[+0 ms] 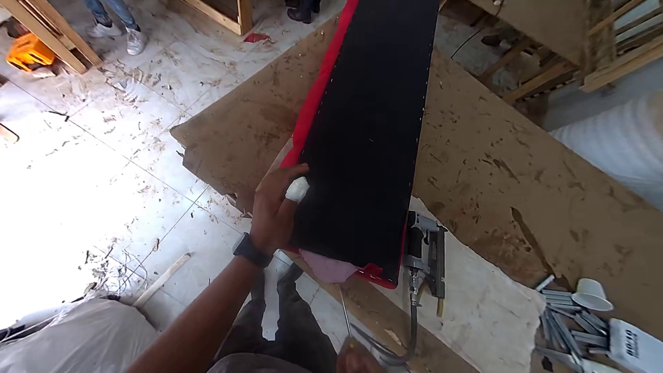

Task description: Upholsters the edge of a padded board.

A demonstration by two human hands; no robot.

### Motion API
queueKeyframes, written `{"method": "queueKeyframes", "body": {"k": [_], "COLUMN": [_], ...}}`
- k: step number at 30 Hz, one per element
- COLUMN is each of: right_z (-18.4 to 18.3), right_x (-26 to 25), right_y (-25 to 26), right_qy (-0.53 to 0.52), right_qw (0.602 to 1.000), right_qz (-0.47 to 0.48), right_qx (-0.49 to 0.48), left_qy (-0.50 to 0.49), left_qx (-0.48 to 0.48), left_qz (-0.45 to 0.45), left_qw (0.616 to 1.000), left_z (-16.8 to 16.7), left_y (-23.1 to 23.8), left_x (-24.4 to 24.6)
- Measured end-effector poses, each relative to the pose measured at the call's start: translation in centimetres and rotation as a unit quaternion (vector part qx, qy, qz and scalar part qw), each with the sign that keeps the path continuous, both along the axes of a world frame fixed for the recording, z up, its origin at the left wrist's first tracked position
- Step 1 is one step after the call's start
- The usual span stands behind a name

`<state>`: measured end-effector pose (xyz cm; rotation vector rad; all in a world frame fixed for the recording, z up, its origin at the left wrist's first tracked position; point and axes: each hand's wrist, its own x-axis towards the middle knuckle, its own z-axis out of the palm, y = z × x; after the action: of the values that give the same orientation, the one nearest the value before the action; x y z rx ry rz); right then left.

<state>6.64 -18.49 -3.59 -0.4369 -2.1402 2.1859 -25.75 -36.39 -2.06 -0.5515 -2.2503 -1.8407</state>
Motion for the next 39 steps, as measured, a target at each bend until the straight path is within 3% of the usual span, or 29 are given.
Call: {"method": "queueKeyframes", "body": {"k": [6, 13, 17, 21, 23, 27, 29, 39], "right_z": [-0.6, -0.1, -1.5, -0.9, -0.6, -0.8, -1.5, -0.8], "right_x": [-5.0, -1.2, -6.8, -11.7, -10.7, -4.1, -1.5, -1.8], "right_y": [-2.0, -0.2, -0.6, -2.1, -2.0, -0.7, 0.0, -2.1], "right_qy": [-0.015, 0.012, 0.024, 0.025, 0.026, 0.023, 0.035, 0.035], "right_qw": [0.998, 0.999, 1.0, 0.995, 0.996, 0.999, 0.999, 0.999], "right_qz": [0.029, 0.038, 0.004, -0.043, -0.047, 0.002, -0.001, -0.026], "right_qx": [-0.057, -0.005, -0.006, -0.084, -0.07, 0.027, 0.026, -0.006], "left_qy": [-0.016, -0.045, -0.039, -0.037, -0.035, -0.063, -0.072, -0.049], "left_qx": [-0.011, 0.001, 0.002, -0.025, -0.022, -0.015, -0.022, -0.071], "left_qz": [-0.003, -0.008, -0.018, -0.017, -0.024, -0.012, -0.01, -0.024], "left_qw": [1.0, 0.999, 0.999, 0.999, 0.999, 0.998, 0.997, 0.996], "left_z": [-0.1, -0.2, 0.1, 0.5, 0.4, 0.2, -0.1, -0.4], "left_y": [0.2, -0.3, 0.0, 0.2, 0.3, -0.1, -0.5, -0.7], "left_x": [-0.2, -0.2, 0.0, 0.0, -0.1, -0.3, -0.4, -0.4]}}
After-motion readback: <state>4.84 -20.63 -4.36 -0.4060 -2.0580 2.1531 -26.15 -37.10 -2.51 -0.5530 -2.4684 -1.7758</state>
